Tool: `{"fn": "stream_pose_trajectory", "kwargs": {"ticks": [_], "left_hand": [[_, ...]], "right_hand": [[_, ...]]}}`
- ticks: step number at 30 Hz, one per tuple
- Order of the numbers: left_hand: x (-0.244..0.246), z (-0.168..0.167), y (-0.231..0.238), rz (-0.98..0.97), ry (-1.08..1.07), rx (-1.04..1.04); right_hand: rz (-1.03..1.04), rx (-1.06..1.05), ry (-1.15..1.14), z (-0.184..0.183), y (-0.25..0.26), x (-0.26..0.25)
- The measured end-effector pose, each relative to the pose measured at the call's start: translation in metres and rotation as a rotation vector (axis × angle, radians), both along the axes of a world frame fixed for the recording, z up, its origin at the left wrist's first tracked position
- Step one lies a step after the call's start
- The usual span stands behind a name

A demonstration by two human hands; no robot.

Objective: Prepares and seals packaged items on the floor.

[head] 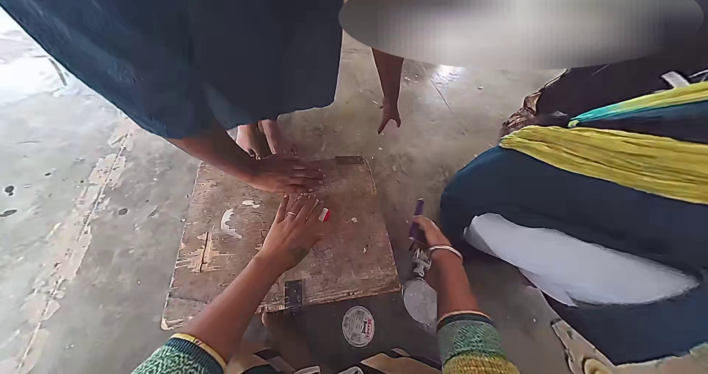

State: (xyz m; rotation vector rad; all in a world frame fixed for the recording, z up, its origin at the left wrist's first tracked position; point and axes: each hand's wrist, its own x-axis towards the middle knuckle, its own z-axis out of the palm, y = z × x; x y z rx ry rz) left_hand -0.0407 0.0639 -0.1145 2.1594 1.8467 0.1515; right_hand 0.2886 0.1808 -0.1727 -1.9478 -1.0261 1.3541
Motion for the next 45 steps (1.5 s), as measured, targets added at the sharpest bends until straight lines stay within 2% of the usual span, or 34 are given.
{"fn": "stream_pose_trajectory", "kwargs": {"ticks": [3,5,7,11,15,18,20,24,27,29,31,34,38,41,45], "left_hand": [[0.005,-0.007,-0.027,0.035,-0.103,0.086],[0.009,-0.011,-0.044,0.057,-0.18,0.171],[0.012,-0.014,-0.059,0.063,-0.229,0.208],[0.014,-0.014,-0.069,0.024,-0.216,0.214],[0.018,-0.017,-0.069,0.066,-0.316,0.208],[0.018,-0.017,-0.068,0.092,-0.331,0.171],[0.016,-0.016,-0.067,0.092,-0.339,0.156],[0.014,-0.025,-0.065,0.087,-0.356,0.179],[0.014,-0.025,-0.061,0.066,-0.32,0.165],[0.014,-0.025,-0.057,0.042,-0.28,0.164],[0.015,-0.026,-0.052,0.025,-0.242,0.17],[0.018,-0.024,-0.045,0.024,-0.197,0.112],[0.015,-0.026,-0.047,0.09,-0.214,0.223],[0.009,-0.02,-0.05,0.212,-0.307,0.247],[-0.009,-0.018,-0.042,0.399,-0.402,0.236]], "right_hand": [[-0.338,0.07,0.581,0.044,-0.013,0.003],[-0.342,0.069,0.808,0.062,-0.022,0.004],[-0.231,0.026,0.868,0.073,-0.032,-0.008],[0.082,-0.026,0.628,0.09,-0.04,-0.068],[0.037,-0.13,0.659,0.088,-0.028,-0.103],[-0.01,-0.099,0.514,0.08,-0.022,-0.122],[0.062,-0.029,0.412,0.08,-0.024,-0.13],[0.342,0.134,0.136,0.085,-0.023,-0.1],[0.328,0.165,-0.244,0.067,0.002,-0.04],[0.41,-0.028,-0.629,0.043,0.009,-0.006],[0.536,-0.334,-0.846,0.012,0.0,0.007],[0.506,-0.459,-0.902,-0.047,-0.016,0.02],[0.265,-0.365,-0.904,-0.058,-0.028,0.007],[0.23,-0.257,-0.809,-0.04,-0.026,0.004],[0.294,0.086,-0.56,0.03,-0.039,-0.008]]}}
